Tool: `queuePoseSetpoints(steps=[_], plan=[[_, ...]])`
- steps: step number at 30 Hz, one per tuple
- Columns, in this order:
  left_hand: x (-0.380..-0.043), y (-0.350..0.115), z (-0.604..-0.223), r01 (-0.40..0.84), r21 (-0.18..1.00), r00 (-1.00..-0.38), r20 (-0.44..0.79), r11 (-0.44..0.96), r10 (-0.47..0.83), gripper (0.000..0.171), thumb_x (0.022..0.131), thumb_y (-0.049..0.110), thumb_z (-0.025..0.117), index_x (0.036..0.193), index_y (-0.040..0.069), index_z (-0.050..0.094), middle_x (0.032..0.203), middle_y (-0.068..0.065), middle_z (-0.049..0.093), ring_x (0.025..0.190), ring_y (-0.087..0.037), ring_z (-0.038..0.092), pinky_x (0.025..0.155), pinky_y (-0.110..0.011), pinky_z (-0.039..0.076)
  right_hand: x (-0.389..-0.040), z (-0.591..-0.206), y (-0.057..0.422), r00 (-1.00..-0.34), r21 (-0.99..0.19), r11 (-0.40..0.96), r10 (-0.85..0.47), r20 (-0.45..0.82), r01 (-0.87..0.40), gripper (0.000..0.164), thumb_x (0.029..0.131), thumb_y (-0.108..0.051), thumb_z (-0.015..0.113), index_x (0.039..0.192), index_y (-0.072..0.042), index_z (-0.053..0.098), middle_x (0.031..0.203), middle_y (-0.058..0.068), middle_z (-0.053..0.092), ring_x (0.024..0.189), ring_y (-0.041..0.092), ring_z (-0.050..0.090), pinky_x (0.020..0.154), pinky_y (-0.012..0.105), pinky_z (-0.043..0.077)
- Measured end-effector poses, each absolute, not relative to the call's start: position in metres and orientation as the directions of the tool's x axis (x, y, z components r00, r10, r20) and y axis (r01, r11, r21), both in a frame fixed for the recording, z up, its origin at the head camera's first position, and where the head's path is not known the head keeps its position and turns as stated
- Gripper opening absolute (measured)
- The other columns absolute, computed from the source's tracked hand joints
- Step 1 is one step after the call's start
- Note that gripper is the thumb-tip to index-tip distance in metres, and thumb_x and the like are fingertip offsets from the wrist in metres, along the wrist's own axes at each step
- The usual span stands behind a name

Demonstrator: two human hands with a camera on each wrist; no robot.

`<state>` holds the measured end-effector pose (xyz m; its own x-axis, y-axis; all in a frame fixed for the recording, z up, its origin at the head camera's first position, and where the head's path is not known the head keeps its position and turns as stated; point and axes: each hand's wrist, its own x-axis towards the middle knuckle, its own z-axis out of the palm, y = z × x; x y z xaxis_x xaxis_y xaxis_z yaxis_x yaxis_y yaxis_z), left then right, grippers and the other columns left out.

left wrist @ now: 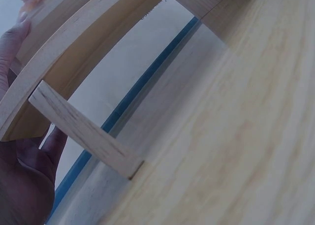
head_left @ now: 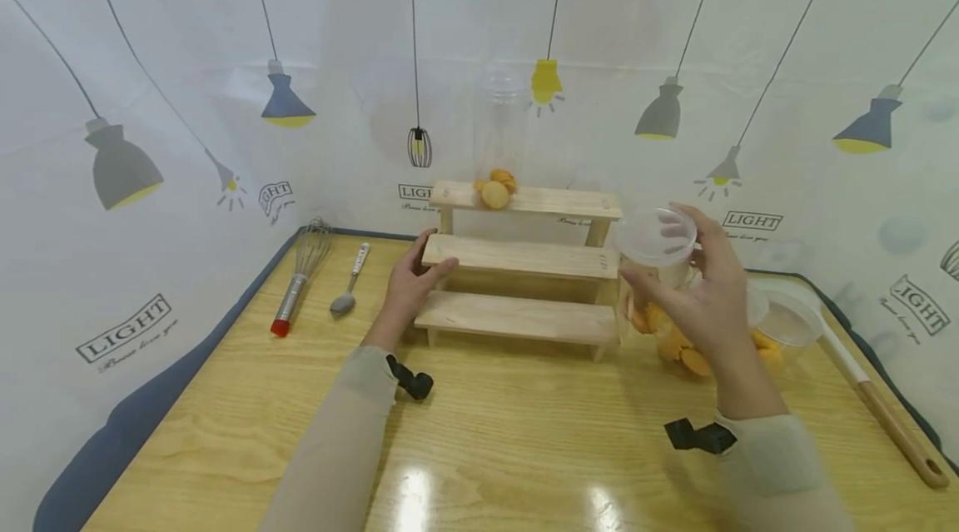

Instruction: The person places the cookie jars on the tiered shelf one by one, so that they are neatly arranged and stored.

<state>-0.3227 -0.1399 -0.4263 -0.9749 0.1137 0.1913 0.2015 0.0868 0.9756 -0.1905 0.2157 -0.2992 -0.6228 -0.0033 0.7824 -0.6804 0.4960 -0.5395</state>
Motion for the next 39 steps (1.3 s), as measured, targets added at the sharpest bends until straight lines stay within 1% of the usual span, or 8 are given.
queuePoseSetpoints(steps=[3,7,11,16,19,26,31,39], plan=[[-0.332,-0.142,-0.436,0.205,0.976,-0.975,0.196,0.073,0.108,0.075,0.093,0.03,0.075,0.157,0.017,0.037,0.147,-0.009,0.053,0.106,-0.02,0.06,0.086,-0.027,0.05,-0.195,-0.295,0.21,-0.617,-0.526,0.529,0.006,0.787,-0.666,0.077,0.066,0.008,0.087,0.136,0.003,0.054,0.121,0.021,0.06,0.107,0.011,0.054,0.085,0.02,0.041],[-0.343,-0.145,-0.45,0.213,0.975,-0.974,0.206,0.071,0.093,0.077,0.092,0.035,0.076,0.157,0.022,0.037,0.147,-0.006,0.053,0.107,-0.021,0.06,0.087,-0.027,0.05,-0.201,-0.289,0.202,-0.6,-0.53,0.503,0.029,0.8,-0.683,0.074,0.068,0.012,0.085,0.135,0.007,0.054,0.122,0.026,0.06,0.109,0.018,0.057,0.092,0.018,0.045],[-0.343,-0.146,-0.453,0.229,0.97,-0.972,0.222,0.086,0.082,0.076,0.09,0.043,0.076,0.155,0.03,0.039,0.146,-0.002,0.054,0.105,-0.022,0.061,0.085,-0.028,0.051,-0.205,-0.282,0.193,-0.595,-0.562,0.444,0.077,0.8,-0.698,0.07,0.069,0.011,0.086,0.132,0.009,0.056,0.122,0.025,0.061,0.111,0.024,0.06,0.096,0.025,0.05],[-0.343,-0.147,-0.454,0.25,0.965,-0.967,0.244,0.081,0.072,0.078,0.087,0.05,0.077,0.154,0.032,0.042,0.145,-0.001,0.055,0.101,-0.022,0.062,0.08,-0.028,0.051,-0.207,-0.273,0.182,-0.596,-0.589,0.362,0.107,0.796,-0.722,0.067,0.072,0.009,0.085,0.133,0.009,0.056,0.122,0.026,0.061,0.114,0.031,0.06,0.097,0.03,0.05],[-0.343,-0.146,-0.454,0.254,0.964,-0.966,0.249,0.08,0.067,0.078,0.086,0.05,0.077,0.154,0.032,0.042,0.147,0.001,0.053,0.1,-0.022,0.062,0.079,-0.028,0.052,-0.211,-0.269,0.178,-0.581,-0.578,0.313,0.096,0.809,-0.754,0.067,0.074,0.01,0.084,0.134,0.011,0.054,0.123,0.027,0.06,0.115,0.031,0.06,0.098,0.03,0.05],[-0.344,-0.142,-0.454,0.223,0.971,-0.973,0.216,0.09,0.083,0.074,0.089,0.045,0.077,0.153,0.037,0.041,0.148,0.0,0.053,0.105,-0.021,0.062,0.088,-0.03,0.051,-0.228,-0.265,0.171,-0.566,-0.571,0.221,0.094,0.819,-0.79,0.066,0.077,0.011,0.081,0.135,0.011,0.052,0.127,0.026,0.058,0.119,0.032,0.058,0.102,0.034,0.047],[-0.34,-0.141,-0.446,0.195,0.977,-0.977,0.187,0.081,0.097,0.073,0.092,0.035,0.076,0.155,0.031,0.038,0.149,-0.004,0.052,0.105,-0.02,0.061,0.089,-0.03,0.051,-0.246,-0.256,0.164,-0.574,-0.581,0.198,0.096,0.813,-0.79,0.068,0.079,0.007,0.081,0.139,0.008,0.048,0.131,0.023,0.055,0.12,0.031,0.054,0.108,0.037,0.042],[-0.319,-0.139,-0.423,0.217,0.973,-0.972,0.209,0.073,0.111,0.072,0.094,0.025,0.074,0.156,0.019,0.038,0.148,-0.01,0.052,0.11,-0.019,0.06,0.091,-0.028,0.05,-0.272,-0.24,0.15,-0.557,-0.56,0.224,0.079,0.827,-0.798,0.068,0.083,0.005,0.079,0.141,0.007,0.043,0.133,0.015,0.053,0.126,0.025,0.051,0.114,0.036,0.035]])
